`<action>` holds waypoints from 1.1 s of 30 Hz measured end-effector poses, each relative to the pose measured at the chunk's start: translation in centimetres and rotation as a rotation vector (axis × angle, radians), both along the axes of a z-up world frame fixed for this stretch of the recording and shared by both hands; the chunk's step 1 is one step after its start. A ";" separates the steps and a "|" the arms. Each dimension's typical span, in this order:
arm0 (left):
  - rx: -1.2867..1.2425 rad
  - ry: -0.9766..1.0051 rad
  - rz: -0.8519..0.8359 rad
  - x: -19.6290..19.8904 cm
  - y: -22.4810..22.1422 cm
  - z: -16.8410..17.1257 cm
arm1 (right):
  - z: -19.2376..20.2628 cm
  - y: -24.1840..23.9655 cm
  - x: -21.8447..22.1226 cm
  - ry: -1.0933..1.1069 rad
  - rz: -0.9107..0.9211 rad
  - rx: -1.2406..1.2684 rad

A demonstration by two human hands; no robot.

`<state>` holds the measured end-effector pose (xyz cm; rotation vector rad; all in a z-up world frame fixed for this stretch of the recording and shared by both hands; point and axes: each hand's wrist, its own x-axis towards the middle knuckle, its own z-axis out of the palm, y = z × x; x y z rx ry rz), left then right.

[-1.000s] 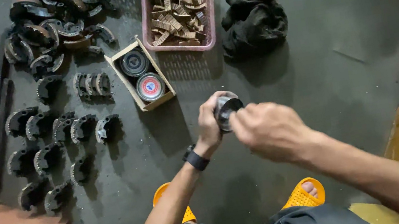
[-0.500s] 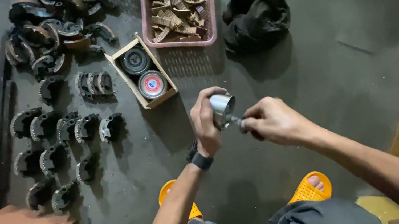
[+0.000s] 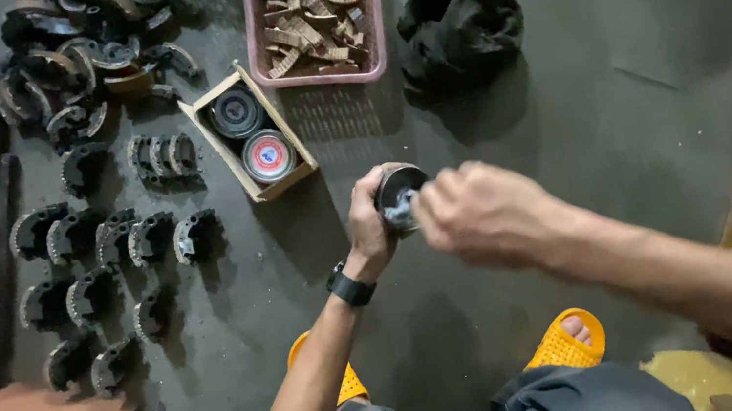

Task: Preparing and applying grease to motorcycle brake shoe components in a workshop environment.

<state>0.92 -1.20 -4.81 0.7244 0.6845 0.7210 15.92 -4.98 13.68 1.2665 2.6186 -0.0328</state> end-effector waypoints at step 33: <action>0.234 -0.011 -0.018 0.1 1.1 4.6 | -1.1 -0.9 0.0 0.047 -0.463 0.068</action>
